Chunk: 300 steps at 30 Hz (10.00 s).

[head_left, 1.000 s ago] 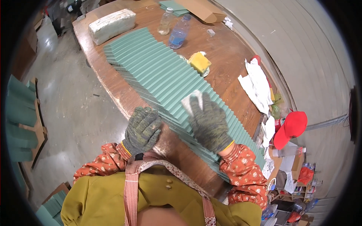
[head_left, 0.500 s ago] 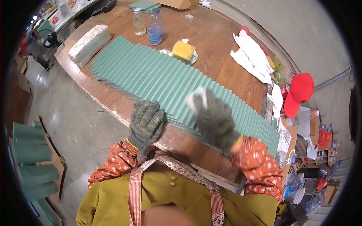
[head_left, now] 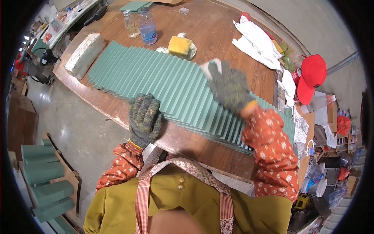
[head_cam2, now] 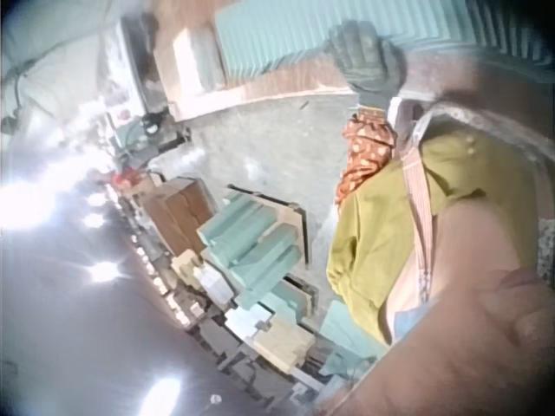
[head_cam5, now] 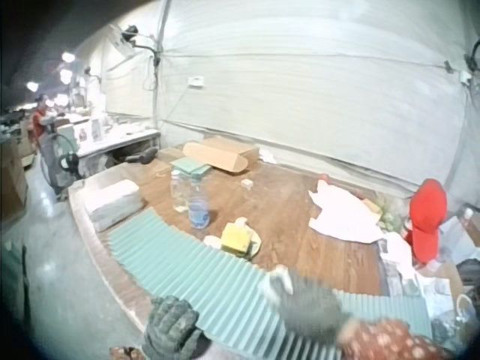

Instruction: The person wipes down green pleated panels with a sponge and a cloth, then rubs across the panels with a sanding block.

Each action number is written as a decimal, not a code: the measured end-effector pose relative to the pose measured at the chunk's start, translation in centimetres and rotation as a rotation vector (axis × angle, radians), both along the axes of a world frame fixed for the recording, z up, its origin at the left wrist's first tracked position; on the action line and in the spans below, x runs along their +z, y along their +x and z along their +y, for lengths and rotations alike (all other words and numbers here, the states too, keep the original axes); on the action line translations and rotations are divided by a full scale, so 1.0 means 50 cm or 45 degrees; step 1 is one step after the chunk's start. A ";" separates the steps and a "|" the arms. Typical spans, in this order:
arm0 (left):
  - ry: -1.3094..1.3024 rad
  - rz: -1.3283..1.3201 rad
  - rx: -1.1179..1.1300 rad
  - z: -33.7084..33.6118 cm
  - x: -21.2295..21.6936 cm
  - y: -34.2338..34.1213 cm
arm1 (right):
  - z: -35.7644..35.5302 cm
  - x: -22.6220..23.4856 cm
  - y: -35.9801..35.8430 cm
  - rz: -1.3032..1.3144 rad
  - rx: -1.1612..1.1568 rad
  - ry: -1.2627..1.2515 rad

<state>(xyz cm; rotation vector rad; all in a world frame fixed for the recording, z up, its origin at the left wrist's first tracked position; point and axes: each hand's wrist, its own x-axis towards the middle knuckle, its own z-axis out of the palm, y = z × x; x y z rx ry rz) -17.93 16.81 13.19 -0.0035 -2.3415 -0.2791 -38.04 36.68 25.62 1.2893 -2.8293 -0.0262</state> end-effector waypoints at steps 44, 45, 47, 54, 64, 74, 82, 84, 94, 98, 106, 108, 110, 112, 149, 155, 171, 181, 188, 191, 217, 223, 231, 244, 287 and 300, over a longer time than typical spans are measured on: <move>0.111 0.103 -0.044 0.010 0.003 0.005 | 0.006 0.018 0.096 -0.263 0.471 -0.047; 0.110 0.128 -0.058 0.022 0.003 -0.011 | 0.010 0.000 0.051 -0.146 0.469 -0.026; 0.083 0.138 -0.042 0.024 -0.002 -0.015 | -0.008 0.003 -0.024 -0.086 0.392 -0.022; 0.062 0.039 -0.029 0.014 -0.004 0.002 | -0.027 0.024 -0.153 -0.301 -0.185 0.136; -0.085 -0.018 -0.158 -0.015 0.124 -0.034 | 0.101 -0.022 0.114 0.153 -0.056 -0.109; -0.045 -0.555 -0.452 0.013 0.206 -0.358 | 0.149 -0.027 0.179 0.326 0.329 -0.247; -0.112 -0.966 -0.296 0.050 0.176 -0.390 | 0.069 -0.037 0.001 0.170 -0.402 -0.149; -0.098 -0.956 -0.296 0.039 0.172 -0.385 | 0.070 -0.036 0.018 0.191 -0.407 -0.174; -0.145 -0.732 -0.404 0.034 0.141 -0.393 | -0.014 -0.050 0.145 0.575 -0.604 -0.179; -0.049 -0.723 -0.456 0.041 0.148 -0.399 | -0.028 -0.094 0.007 0.286 -0.801 -0.423; -0.141 -0.862 -0.470 0.034 0.152 -0.391 | -0.012 -0.043 0.291 0.518 -0.648 0.112; -0.238 -0.887 -0.492 0.034 0.143 -0.389 | -0.015 -0.026 0.294 0.458 -0.659 0.185; -0.239 -0.817 -0.527 0.032 0.136 -0.388 | -0.037 -0.009 0.235 0.440 -0.645 0.112; -0.227 -0.837 -0.553 0.043 0.153 -0.390 | -0.036 -0.026 0.132 0.441 -0.692 0.087; -0.008 -0.700 -0.635 0.083 0.093 -0.407 | 0.136 -0.034 0.282 0.383 -0.712 0.176; -0.109 -0.654 -0.631 0.068 0.106 -0.407 | 0.148 -0.074 0.009 0.456 -0.643 0.015; -0.237 -0.867 -0.486 0.045 0.154 -0.389 | 0.171 -0.051 0.102 0.479 -0.580 0.079; -0.184 -0.793 -0.533 0.073 0.137 -0.405 | 0.270 0.005 0.028 0.321 -0.601 -0.113; -0.229 -0.663 -0.552 0.039 0.127 -0.393 | 0.219 -0.026 0.054 0.247 -0.621 0.000; -0.266 -0.730 -0.553 0.040 0.128 -0.397 | 0.222 -0.030 -0.012 0.195 -0.613 -0.043; -0.282 -0.759 -0.564 0.049 0.106 -0.405 | 0.116 -0.025 0.068 0.448 -0.444 0.283; -0.089 -0.816 -0.535 0.010 0.143 -0.381 | 0.061 0.000 0.076 0.384 -0.472 0.176; -0.045 -0.777 -0.551 0.053 0.114 -0.398 | 0.110 -0.020 0.022 0.447 -0.409 0.136; -0.110 -1.081 -0.543 0.074 0.171 -0.413 | 0.053 0.029 0.018 0.392 -0.523 0.302; -0.143 -0.997 -0.436 0.056 0.151 -0.395 | 0.120 -0.032 0.215 0.328 -0.574 0.077; 0.097 -0.508 -0.372 0.004 0.112 -0.377 | -0.042 -0.042 0.299 0.294 -0.175 0.240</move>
